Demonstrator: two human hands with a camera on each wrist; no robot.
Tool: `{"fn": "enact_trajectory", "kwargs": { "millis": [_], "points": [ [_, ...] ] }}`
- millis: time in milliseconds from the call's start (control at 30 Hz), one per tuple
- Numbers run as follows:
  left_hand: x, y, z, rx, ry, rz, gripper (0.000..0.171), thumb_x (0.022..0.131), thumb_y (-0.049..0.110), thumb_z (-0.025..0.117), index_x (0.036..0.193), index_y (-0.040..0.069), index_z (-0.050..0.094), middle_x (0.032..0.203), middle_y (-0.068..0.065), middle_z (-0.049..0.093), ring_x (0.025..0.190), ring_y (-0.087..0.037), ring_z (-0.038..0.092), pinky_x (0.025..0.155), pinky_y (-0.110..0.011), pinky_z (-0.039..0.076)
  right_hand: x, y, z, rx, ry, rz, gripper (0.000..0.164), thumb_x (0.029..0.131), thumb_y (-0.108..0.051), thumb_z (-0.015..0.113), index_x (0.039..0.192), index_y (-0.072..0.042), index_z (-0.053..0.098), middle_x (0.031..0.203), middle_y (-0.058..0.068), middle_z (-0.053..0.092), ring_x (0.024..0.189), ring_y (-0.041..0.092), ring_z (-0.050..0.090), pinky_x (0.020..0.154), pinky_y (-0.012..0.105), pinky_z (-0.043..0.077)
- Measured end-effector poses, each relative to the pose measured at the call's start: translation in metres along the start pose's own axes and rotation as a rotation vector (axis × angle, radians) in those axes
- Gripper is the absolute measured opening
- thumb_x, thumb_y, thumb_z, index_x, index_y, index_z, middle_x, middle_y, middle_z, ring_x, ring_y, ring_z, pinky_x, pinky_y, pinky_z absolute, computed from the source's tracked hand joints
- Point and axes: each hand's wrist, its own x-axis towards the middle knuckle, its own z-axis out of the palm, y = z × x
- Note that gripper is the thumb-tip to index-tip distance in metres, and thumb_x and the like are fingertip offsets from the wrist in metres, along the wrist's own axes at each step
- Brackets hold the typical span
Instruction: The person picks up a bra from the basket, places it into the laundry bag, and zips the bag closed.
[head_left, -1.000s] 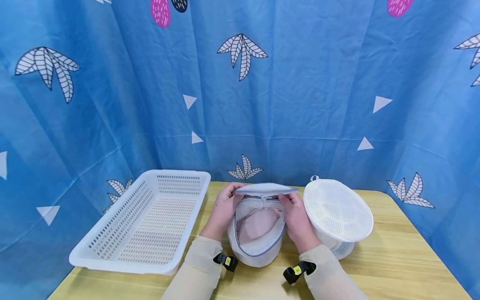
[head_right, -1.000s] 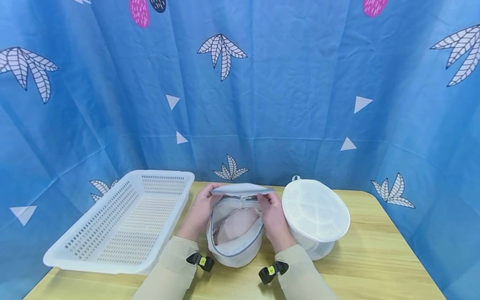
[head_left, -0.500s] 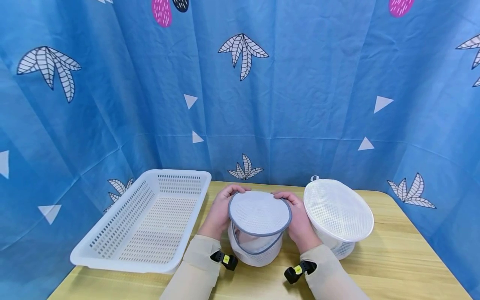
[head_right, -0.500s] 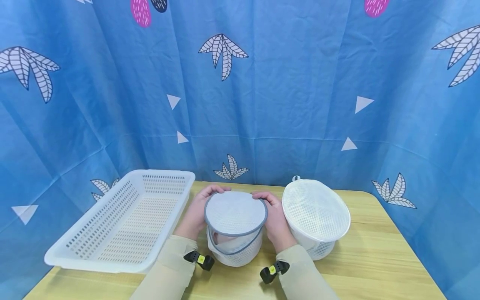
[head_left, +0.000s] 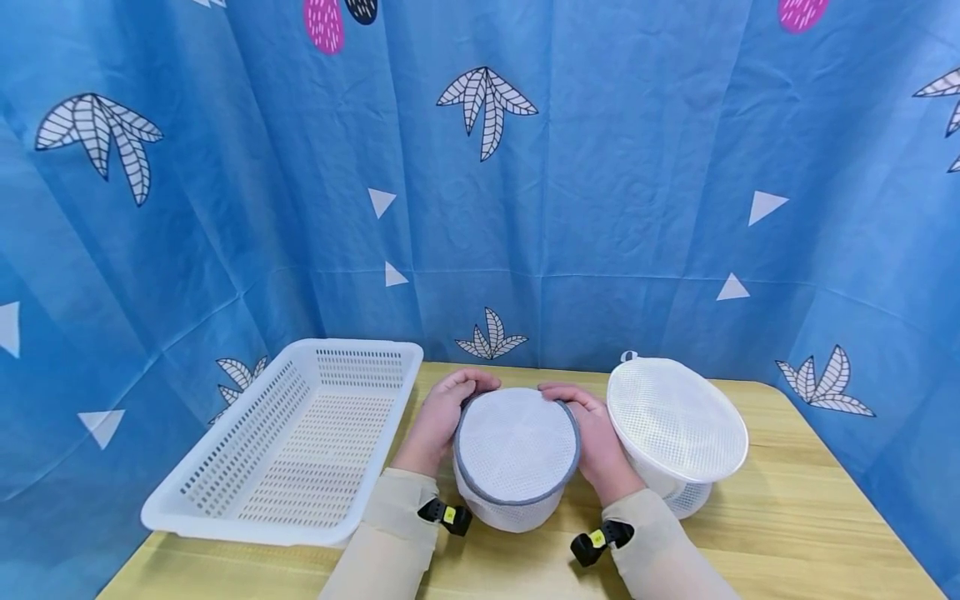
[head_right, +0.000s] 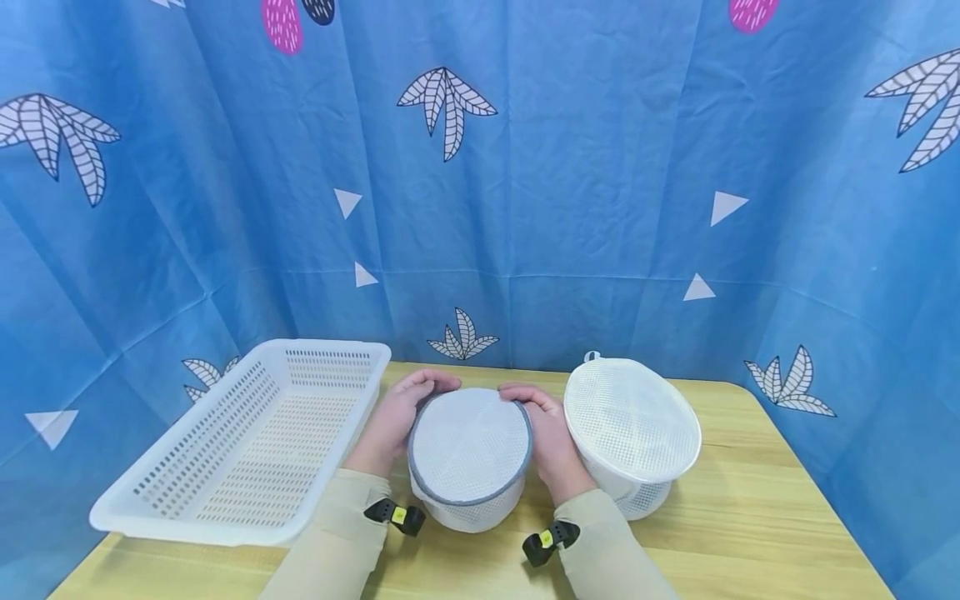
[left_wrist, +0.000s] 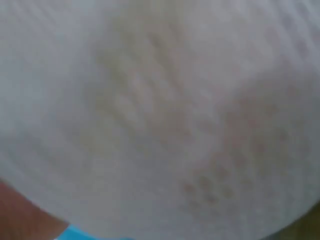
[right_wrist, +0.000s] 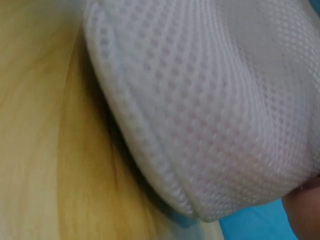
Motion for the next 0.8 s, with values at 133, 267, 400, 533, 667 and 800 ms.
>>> {"fn": "enact_trajectory", "kwargs": {
  "millis": [133,267,400,533,667,800],
  "points": [
    [-0.003,0.011,0.002,0.276,-0.046,0.019,0.033,0.107,0.027,0.051,0.126,0.006,0.068,0.124,-0.008,0.068,0.123,-0.025,0.058,0.108,-0.045,0.04,0.001,0.002,-0.002,-0.058,-0.027,-0.016,0.032,0.102,-0.003,0.043,0.117,0.005,0.07,0.13,0.012,0.065,0.125,0.022,0.056,0.101,0.027,0.046],
    [-0.008,0.02,0.009,0.583,-0.159,0.051,0.045,0.098,0.04,0.064,0.135,0.013,0.065,0.132,-0.003,0.064,0.125,-0.025,0.056,0.107,-0.049,0.041,0.001,0.003,-0.003,-0.124,-0.057,-0.046,0.032,0.102,-0.004,0.044,0.121,0.004,0.068,0.128,0.013,0.065,0.123,0.022,0.057,0.099,0.025,0.045],
    [-0.011,0.023,0.019,0.81,-0.247,0.08,0.048,0.092,0.041,0.072,0.132,0.016,0.067,0.128,-0.002,0.066,0.115,-0.022,0.06,0.098,-0.047,0.047,0.001,0.002,-0.001,-0.21,-0.073,-0.03,0.028,0.103,-0.007,0.047,0.119,-0.002,0.07,0.126,0.011,0.065,0.12,0.022,0.057,0.095,0.026,0.048],
    [-0.011,0.024,0.029,0.971,-0.249,0.109,0.041,0.09,0.04,0.074,0.126,0.019,0.07,0.119,0.0,0.069,0.105,-0.02,0.062,0.092,-0.044,0.049,0.0,-0.002,0.001,-0.264,-0.072,0.006,0.027,0.103,-0.009,0.049,0.118,-0.005,0.071,0.125,0.009,0.065,0.118,0.023,0.057,0.094,0.03,0.048],
    [-0.013,0.028,0.033,1.026,-0.242,0.15,0.032,0.095,0.035,0.07,0.121,0.017,0.071,0.115,0.0,0.07,0.103,-0.02,0.063,0.092,-0.044,0.049,-0.003,-0.011,0.0,-0.293,-0.089,0.033,0.028,0.104,-0.013,0.049,0.121,-0.006,0.07,0.128,0.007,0.064,0.121,0.023,0.055,0.099,0.033,0.045],
    [-0.014,0.031,0.032,0.989,-0.23,0.205,0.017,0.1,0.025,0.064,0.112,0.017,0.073,0.108,0.001,0.07,0.1,-0.019,0.063,0.09,-0.043,0.05,-0.004,-0.019,-0.002,-0.261,-0.108,0.089,0.032,0.106,-0.018,0.046,0.125,-0.007,0.069,0.13,0.008,0.063,0.123,0.022,0.056,0.101,0.033,0.043]
  ]
}}
